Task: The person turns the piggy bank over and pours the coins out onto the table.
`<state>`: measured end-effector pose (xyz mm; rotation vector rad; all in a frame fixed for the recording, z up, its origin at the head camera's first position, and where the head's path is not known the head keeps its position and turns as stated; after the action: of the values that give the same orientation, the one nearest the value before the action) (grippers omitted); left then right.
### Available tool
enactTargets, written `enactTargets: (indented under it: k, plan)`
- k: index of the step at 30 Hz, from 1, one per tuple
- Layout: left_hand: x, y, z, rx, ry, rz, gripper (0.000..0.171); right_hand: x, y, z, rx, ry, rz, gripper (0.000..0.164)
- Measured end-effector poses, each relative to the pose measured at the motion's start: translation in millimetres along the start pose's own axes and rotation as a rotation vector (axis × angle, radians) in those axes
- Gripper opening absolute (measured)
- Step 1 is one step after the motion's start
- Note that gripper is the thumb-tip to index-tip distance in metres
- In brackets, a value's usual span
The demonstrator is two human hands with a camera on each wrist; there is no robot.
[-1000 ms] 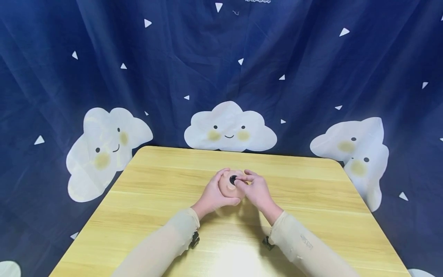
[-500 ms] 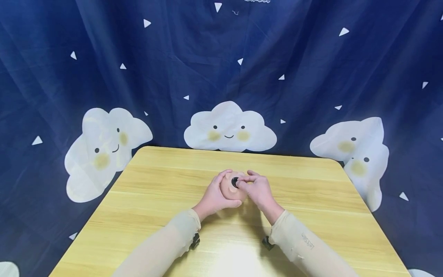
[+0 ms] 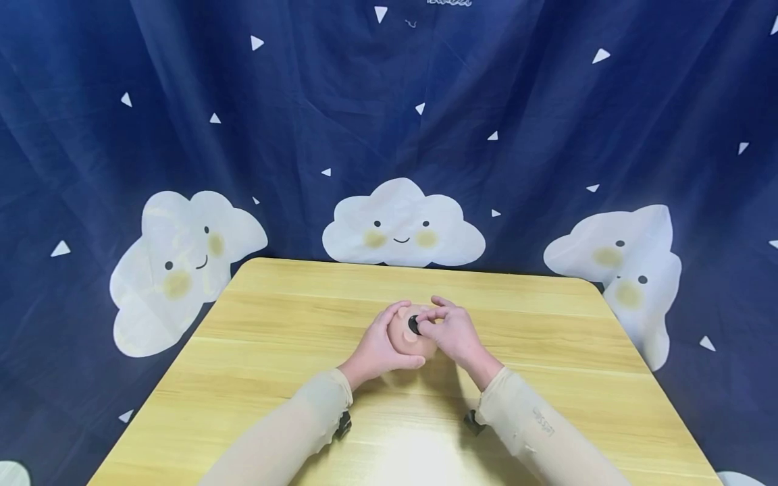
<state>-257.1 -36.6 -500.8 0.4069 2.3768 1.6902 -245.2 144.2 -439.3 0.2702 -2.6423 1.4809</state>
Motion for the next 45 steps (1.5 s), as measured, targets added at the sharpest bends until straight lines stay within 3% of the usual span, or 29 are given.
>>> enactTargets:
  k: [10, 15, 20, 25, 30, 35, 41, 45]
  plan:
    - [-0.8, -2.9, 0.9, -0.015, -0.006, -0.012, 0.112, 0.6, -1.5, -1.9, -0.021, -0.058, -0.042, 0.013]
    - [-1.3, -3.6, 0.6, 0.017, 0.02, -0.001, 0.111, -0.4, -4.5, -0.1, -0.142, -0.048, -0.089, 0.007]
    - [-2.7, -2.5, 4.1, 0.034, 0.027, 0.002, 0.111, -1.5, -10.1, 1.7, -0.251, -0.005, -0.151, 0.017]
    - [-4.8, -1.6, 6.6, 0.05, 0.023, 0.006, 0.112, -3.1, -11.9, 2.4, -0.273, -0.013, -0.259, 0.023]
    - [-4.6, -1.2, 5.7, 0.02, 0.0, 0.024, 0.113, -2.7, -11.6, -0.7, -0.283, -0.073, -0.401, 0.031]
    - [-1.6, -1.1, 3.3, 0.007, -0.016, 0.051, 0.111, -0.1, -10.6, -6.6, -0.278, -0.116, -0.499, 0.026]
    - [-2.8, -2.9, 2.5, 0.059, -0.005, 0.04, 0.112, -5.4, -8.6, -5.5, -0.411, -0.047, -0.534, 0.015]
    - [-2.9, -2.9, 3.9, 0.11, 0.008, 0.048, 0.11, -6.0, -8.8, -1.6, -0.447, -0.018, -0.587, 0.025]
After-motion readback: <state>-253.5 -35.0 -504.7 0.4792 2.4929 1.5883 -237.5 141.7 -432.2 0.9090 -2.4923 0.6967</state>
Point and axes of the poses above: each hand's wrist, its own x-axis towards the middle knuckle, its own z-axis out of the palm, y = z × x, the point moved 3 cm from there along x, towards the middle knuckle, and after that the axes turned 9 degrees about -z, right-handed, at the moved point
